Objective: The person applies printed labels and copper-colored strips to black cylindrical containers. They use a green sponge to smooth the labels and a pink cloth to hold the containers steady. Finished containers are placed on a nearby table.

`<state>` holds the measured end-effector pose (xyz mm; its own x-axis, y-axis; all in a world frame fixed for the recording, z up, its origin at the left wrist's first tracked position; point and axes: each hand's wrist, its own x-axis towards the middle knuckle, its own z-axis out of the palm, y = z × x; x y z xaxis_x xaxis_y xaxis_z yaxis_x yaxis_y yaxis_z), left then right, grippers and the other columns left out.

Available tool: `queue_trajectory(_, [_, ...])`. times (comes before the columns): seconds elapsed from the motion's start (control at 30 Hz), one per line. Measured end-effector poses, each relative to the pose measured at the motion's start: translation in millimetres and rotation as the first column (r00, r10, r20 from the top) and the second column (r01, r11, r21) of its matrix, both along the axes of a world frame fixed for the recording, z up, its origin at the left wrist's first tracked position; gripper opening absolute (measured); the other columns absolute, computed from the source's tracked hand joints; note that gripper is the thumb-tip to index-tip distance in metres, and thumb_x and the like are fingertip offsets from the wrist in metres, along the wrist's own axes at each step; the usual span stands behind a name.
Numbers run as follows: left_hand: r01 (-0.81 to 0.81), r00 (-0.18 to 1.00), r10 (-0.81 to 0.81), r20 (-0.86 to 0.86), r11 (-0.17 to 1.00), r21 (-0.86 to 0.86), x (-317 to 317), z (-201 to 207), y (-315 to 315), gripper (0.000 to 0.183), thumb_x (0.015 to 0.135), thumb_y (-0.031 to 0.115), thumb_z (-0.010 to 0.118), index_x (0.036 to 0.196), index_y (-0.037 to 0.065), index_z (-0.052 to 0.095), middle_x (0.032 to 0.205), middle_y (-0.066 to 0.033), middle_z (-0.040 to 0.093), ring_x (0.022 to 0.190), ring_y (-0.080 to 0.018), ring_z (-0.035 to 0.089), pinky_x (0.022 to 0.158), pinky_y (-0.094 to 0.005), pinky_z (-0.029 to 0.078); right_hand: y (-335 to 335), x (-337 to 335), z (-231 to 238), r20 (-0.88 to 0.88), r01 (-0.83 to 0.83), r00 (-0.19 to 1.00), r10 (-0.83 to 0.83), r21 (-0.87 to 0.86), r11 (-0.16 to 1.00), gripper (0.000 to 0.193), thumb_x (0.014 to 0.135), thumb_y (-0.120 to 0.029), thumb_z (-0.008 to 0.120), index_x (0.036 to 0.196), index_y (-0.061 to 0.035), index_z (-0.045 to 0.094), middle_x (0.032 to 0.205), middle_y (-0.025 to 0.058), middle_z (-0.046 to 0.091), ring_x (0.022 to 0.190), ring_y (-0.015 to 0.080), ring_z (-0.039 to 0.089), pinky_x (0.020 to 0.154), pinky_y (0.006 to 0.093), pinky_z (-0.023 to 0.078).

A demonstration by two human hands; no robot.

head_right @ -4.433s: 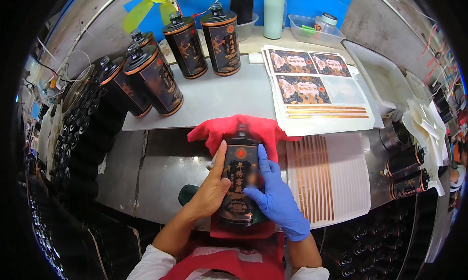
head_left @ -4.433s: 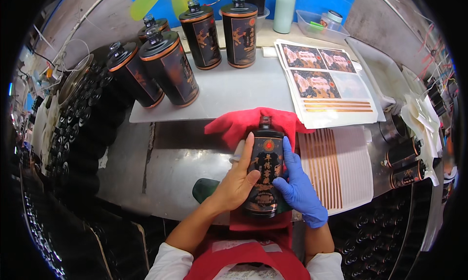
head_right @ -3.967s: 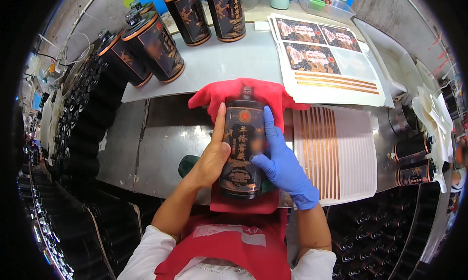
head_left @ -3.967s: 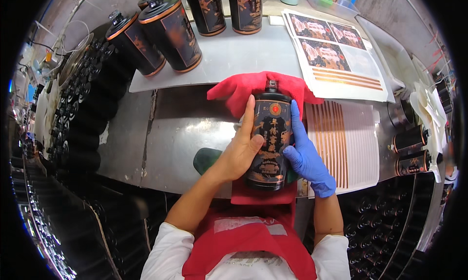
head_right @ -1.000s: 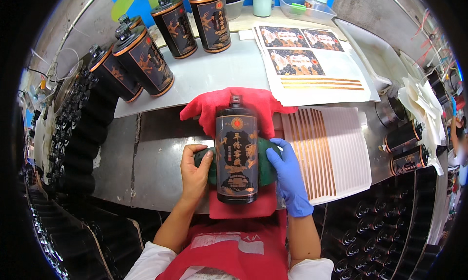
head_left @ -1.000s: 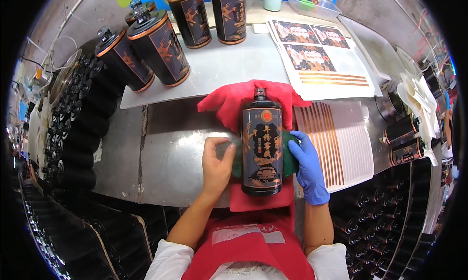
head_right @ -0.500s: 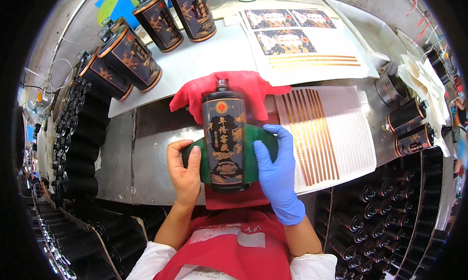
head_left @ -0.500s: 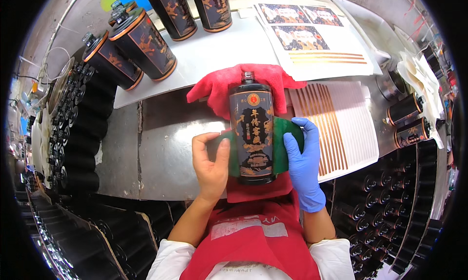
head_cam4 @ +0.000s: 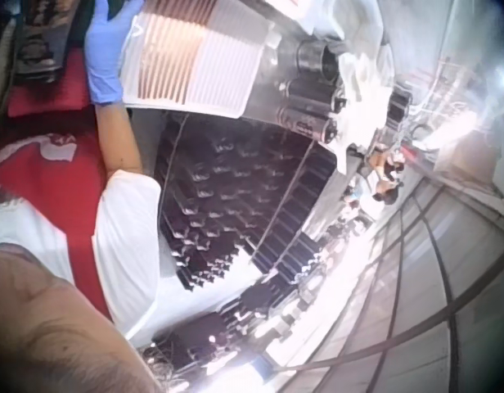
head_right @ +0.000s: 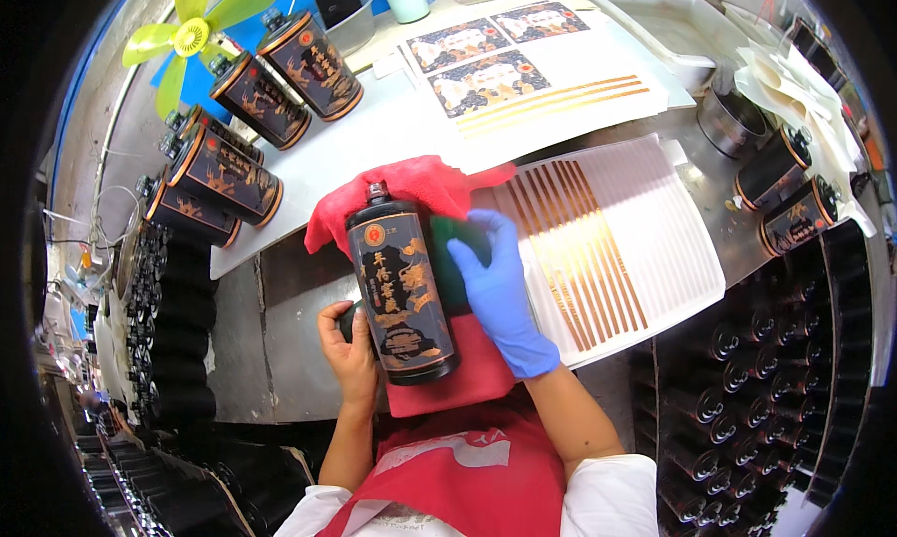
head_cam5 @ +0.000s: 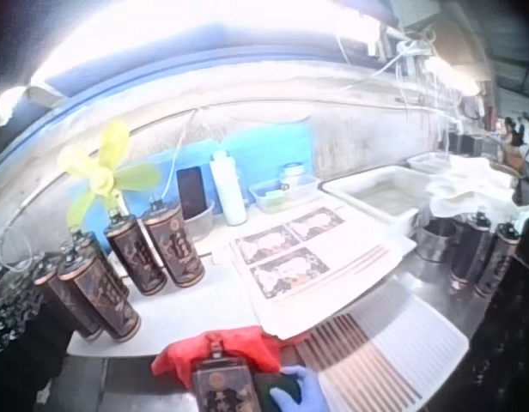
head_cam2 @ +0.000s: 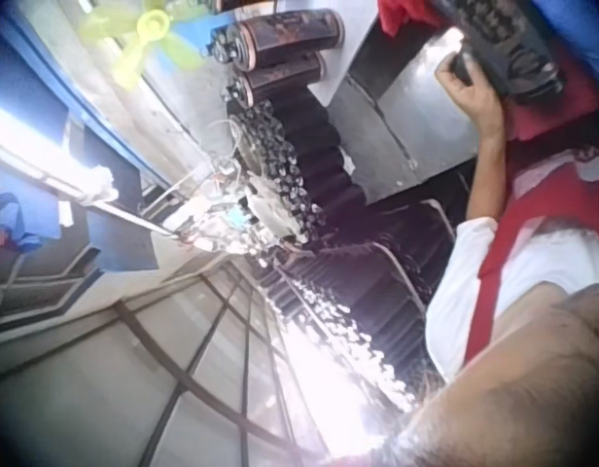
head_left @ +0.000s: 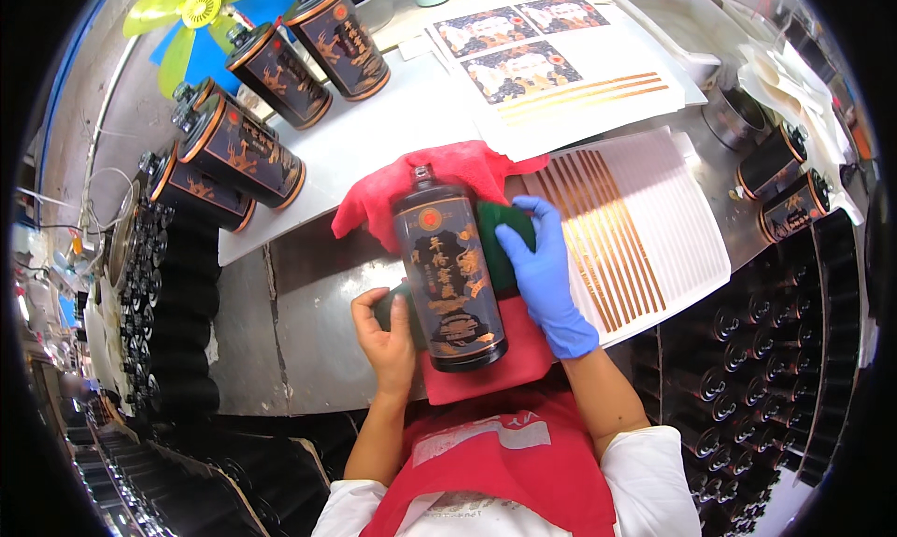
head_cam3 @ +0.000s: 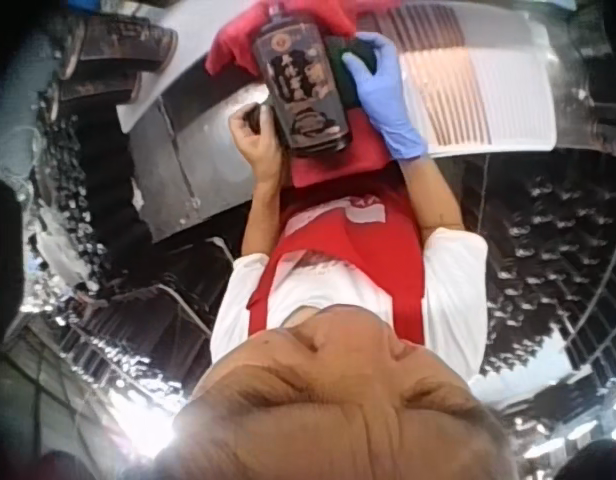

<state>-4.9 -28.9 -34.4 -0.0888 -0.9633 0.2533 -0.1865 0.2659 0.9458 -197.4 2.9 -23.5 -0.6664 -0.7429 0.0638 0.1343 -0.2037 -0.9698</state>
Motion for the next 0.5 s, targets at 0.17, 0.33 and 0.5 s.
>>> queue_trajectory(0.17, [-0.133,0.892,0.19,0.411,0.978,-0.163,35.2,-2.2,-18.0,0.021,0.088,0.014,0.058,0.103,0.001,0.053,0.092,-0.014,0.057,0.088,-0.0263,0.055,0.081,-0.0337,0.042,11.3,-10.2,40.7,0.049,-0.085,0.994,0.096,-0.188,0.978,0.027,0.074,0.003,0.072,0.096,-0.0027,0.058,0.09,0.0038,0.061,0.086,0.0139,0.059,0.077,0.0277,0.05])
queue_trajectory(0.33, [0.1,0.352,0.194,0.916,0.965,-0.243,72.8,-19.3,-20.0,0.032,0.087,0.018,0.058,0.113,0.0,0.051,0.109,-0.0199,0.055,0.102,-0.0319,0.052,0.091,-0.0404,0.037,95.9,17.3,23.6,-0.243,-0.368,0.917,0.315,-0.214,0.905,0.021,0.065,0.006,0.076,0.08,-0.0048,0.067,0.087,0.0075,0.064,0.084,0.0194,0.063,0.076,0.0298,0.05])
queue_trajectory(0.5, [0.451,0.811,-0.447,0.377,0.889,0.084,67.8,25.4,-5.8,0.081,0.081,0.031,0.068,0.14,-0.005,0.025,0.14,-0.0211,0.035,0.13,-0.0306,0.036,0.108,-0.0395,0.025,55.9,-2.1,49.4,0.118,-0.407,0.913,0.39,0.247,0.879,0.022,0.073,-0.005,0.074,0.094,-0.0021,0.066,0.087,0.006,0.067,0.079,0.0127,0.062,0.071,0.0264,0.051])
